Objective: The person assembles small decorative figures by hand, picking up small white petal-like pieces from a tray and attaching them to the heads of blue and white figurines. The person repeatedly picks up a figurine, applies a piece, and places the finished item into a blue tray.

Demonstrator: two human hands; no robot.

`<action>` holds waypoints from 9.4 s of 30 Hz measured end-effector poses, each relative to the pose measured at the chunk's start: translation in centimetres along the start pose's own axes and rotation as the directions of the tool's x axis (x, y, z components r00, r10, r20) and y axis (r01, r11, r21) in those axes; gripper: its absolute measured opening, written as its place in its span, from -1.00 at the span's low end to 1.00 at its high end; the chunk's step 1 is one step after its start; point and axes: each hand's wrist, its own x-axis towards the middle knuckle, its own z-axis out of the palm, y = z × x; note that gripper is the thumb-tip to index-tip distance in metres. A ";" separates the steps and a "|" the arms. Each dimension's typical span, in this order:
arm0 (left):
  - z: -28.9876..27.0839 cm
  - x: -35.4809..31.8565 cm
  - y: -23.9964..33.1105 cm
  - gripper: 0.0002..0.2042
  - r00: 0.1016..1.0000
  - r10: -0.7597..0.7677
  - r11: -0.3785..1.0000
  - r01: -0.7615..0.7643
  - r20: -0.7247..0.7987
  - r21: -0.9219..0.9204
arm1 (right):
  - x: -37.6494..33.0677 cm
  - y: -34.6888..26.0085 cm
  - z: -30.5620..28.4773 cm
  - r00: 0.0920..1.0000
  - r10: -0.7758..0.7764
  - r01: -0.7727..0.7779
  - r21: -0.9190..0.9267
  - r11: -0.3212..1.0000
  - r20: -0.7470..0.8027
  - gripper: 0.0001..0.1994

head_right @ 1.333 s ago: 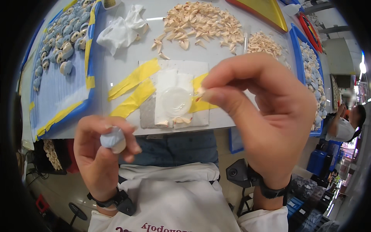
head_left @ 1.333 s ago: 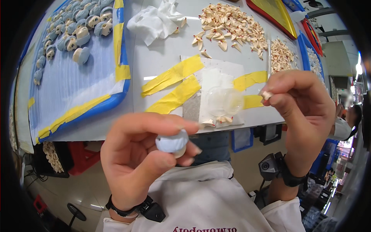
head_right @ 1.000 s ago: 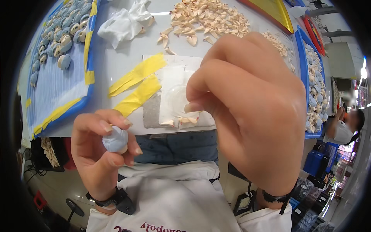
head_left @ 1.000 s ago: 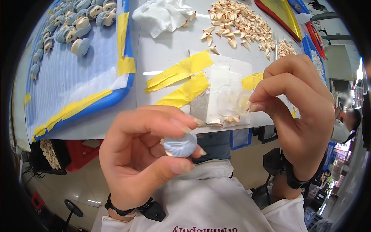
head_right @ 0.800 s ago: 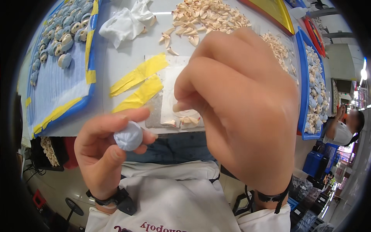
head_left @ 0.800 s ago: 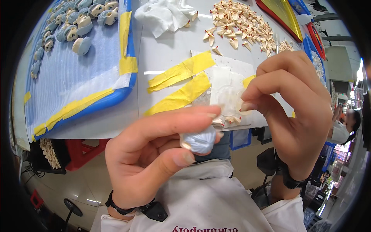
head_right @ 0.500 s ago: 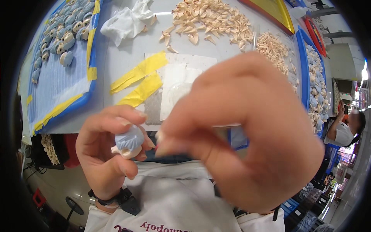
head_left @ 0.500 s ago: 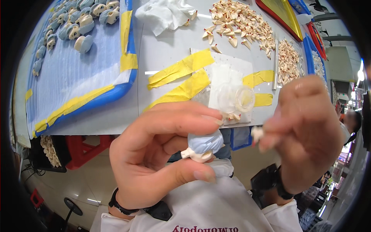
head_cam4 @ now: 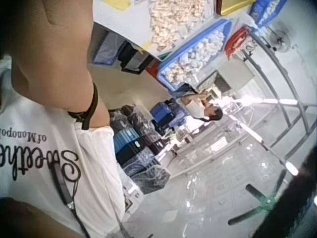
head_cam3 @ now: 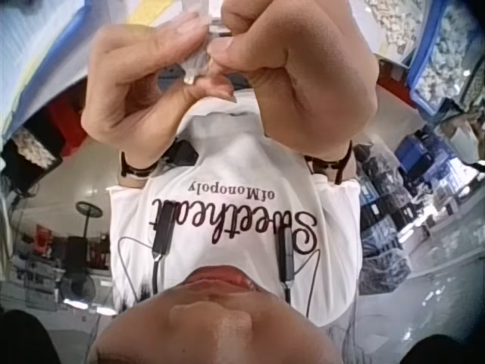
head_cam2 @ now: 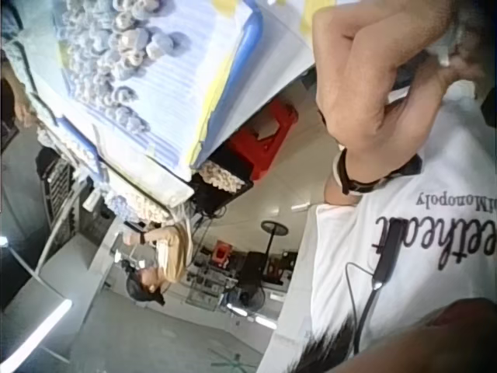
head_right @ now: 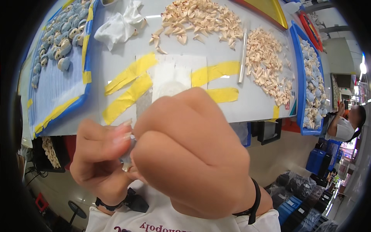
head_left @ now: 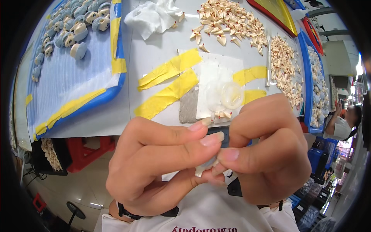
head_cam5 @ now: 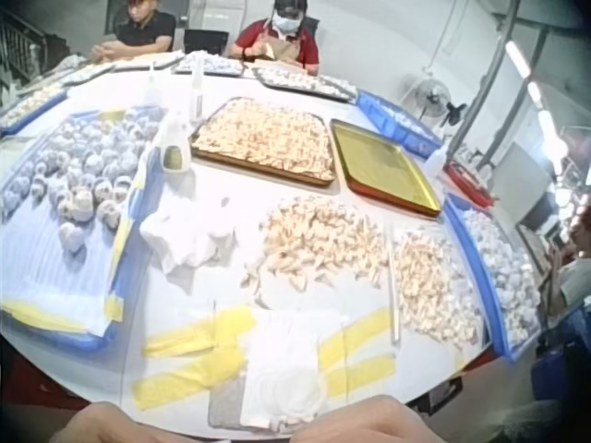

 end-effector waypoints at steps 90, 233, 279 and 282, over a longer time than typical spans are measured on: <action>2.4 -0.4 -0.3 -0.49 0.907 -0.420 0.785 0.339 -0.042 -0.519 | -0.2 1.3 -2.1 0.985 0.098 -0.154 -0.489 0.858 -0.139 -0.80; 0.5 0.8 0.5 -0.65 0.972 -0.227 0.969 0.219 -0.064 -0.110 | 3.6 8.6 -8.0 0.879 0.468 -0.435 -0.548 0.715 -0.088 -0.86; -0.2 -0.3 -0.7 -0.64 0.972 -0.225 0.866 0.230 0.064 -0.444 | -2.3 2.7 -4.0 0.819 0.501 -0.377 0.396 0.837 -0.281 -0.87; -0.4 0.0 -1.2 -0.64 0.988 -0.125 0.905 0.152 0.093 -0.398 | -1.0 2.6 -2.9 0.923 0.272 -0.290 -0.026 0.957 -0.273 -0.84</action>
